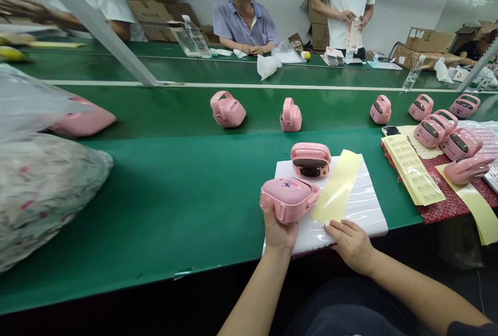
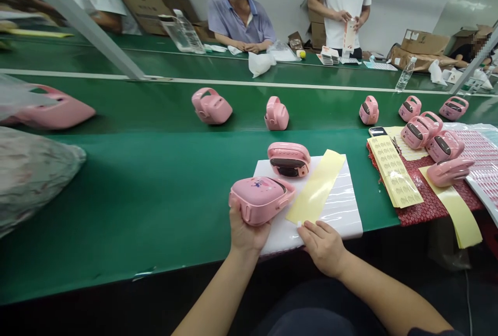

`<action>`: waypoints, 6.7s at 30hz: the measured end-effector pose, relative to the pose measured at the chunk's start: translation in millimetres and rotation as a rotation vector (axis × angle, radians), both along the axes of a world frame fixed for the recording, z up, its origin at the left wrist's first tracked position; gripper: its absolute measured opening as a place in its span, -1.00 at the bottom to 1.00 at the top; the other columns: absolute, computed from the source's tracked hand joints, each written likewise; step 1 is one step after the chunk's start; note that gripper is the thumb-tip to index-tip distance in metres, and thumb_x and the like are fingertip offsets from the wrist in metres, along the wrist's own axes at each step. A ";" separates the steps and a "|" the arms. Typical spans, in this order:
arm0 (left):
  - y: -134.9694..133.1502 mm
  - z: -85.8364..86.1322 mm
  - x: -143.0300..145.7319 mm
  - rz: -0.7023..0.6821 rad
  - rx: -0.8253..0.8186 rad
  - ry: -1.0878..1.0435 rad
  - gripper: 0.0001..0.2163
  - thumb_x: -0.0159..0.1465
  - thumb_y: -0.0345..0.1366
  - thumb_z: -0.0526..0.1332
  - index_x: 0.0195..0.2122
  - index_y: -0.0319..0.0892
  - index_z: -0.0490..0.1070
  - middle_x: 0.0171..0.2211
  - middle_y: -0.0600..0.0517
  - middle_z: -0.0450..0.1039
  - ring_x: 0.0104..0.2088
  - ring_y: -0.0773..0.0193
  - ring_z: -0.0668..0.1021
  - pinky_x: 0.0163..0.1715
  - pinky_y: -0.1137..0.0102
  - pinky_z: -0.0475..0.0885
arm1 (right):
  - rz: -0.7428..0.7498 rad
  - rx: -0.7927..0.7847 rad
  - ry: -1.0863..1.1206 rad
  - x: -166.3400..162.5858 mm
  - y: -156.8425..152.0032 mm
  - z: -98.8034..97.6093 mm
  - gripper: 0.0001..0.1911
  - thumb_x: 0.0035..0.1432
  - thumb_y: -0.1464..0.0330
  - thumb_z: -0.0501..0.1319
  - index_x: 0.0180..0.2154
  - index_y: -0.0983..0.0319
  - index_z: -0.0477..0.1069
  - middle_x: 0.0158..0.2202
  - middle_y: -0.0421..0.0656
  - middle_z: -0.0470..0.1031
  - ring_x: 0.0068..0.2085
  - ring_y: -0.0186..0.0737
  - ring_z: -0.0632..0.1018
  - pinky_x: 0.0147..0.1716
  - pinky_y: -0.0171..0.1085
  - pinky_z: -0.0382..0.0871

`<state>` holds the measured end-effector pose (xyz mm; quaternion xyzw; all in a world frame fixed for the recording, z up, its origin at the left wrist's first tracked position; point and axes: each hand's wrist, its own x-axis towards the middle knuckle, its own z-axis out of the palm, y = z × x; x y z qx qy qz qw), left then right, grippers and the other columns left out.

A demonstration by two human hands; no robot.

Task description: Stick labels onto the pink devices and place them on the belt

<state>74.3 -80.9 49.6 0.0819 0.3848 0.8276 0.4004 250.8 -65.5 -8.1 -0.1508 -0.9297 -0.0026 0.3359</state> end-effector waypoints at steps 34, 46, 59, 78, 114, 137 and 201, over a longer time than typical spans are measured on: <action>-5.2 -14.6 -24.1 -0.040 0.164 -0.260 -0.51 0.00 0.01 0.26 -0.06 -0.08 0.37 -0.09 -0.04 0.45 -0.07 -0.01 0.46 -0.44 0.28 0.51 | -0.102 -1.140 0.398 8.8 27.1 50.7 -0.81 0.03 0.22 0.23 -0.41 0.18 0.29 -0.47 -0.22 0.39 -0.39 -0.28 0.43 -0.31 -0.26 0.31; -48.5 1.4 16.7 -0.473 0.418 -0.536 -0.48 0.23 0.02 0.00 0.20 0.00 0.08 0.08 -0.16 0.33 0.05 -0.08 0.38 0.01 -0.24 0.15 | -0.047 -1.692 0.463 -5.0 18.5 72.9 -0.61 -0.25 0.11 0.37 -0.54 0.23 0.28 -0.57 -0.30 0.26 -0.50 -0.39 0.26 -0.47 -0.35 0.13; -53.2 -2.8 9.6 -0.523 0.389 -0.521 -0.47 0.24 0.06 -0.05 0.20 -0.01 0.08 0.07 -0.19 0.33 0.04 -0.10 0.40 0.04 -0.29 -0.01 | -0.125 -1.357 0.291 -7.1 16.9 68.7 -0.83 -0.09 0.25 0.32 -0.49 0.20 0.41 -0.48 -0.24 0.37 -0.44 -0.33 0.35 -0.42 -0.32 0.25; -55.5 -45.4 -12.5 -0.495 0.423 -0.531 -0.23 0.01 0.01 0.26 0.22 -0.03 -0.01 0.13 -0.17 0.24 0.11 -0.16 0.30 0.08 -0.09 0.16 | -0.434 -0.710 -0.095 -28.5 62.3 31.5 -0.87 0.03 0.53 0.19 -0.49 0.21 0.36 -0.44 -0.18 0.27 -0.32 -0.18 0.36 -0.29 -0.21 0.25; -28.9 -27.2 4.3 -0.252 0.295 -0.385 -0.30 -0.05 -0.02 0.33 0.11 -0.09 0.21 0.05 -0.16 0.36 -0.01 -0.20 0.42 -0.18 0.02 0.47 | -0.092 -0.371 0.266 45.6 -23.6 -4.9 -0.48 0.22 0.54 -0.03 0.17 0.08 0.03 -0.26 -0.10 0.44 -0.27 -0.20 0.54 -0.19 -0.15 0.50; -49.1 7.9 50.0 -0.272 0.336 -0.643 -0.58 0.15 -0.06 0.15 -0.06 -0.21 0.42 -0.18 -0.21 0.52 -0.25 0.10 0.57 -0.22 0.29 0.50 | 0.042 -1.266 1.125 -62.3 -30.0 104.9 -0.57 0.00 0.51 0.20 -0.10 0.11 0.16 -0.36 -0.30 0.27 -0.40 -0.42 0.51 -0.35 -0.37 0.53; -38.6 -6.1 -3.7 -0.253 0.283 -0.374 -0.26 -0.19 -0.08 0.41 0.02 -0.23 0.26 -0.03 -0.28 0.39 -0.09 -0.08 0.50 -0.22 0.23 0.51 | 0.022 -0.235 0.218 40.2 -15.2 -12.2 -0.43 0.15 0.61 -0.02 0.14 0.05 0.11 -0.17 -0.13 0.54 -0.18 -0.21 0.57 -0.12 0.00 0.47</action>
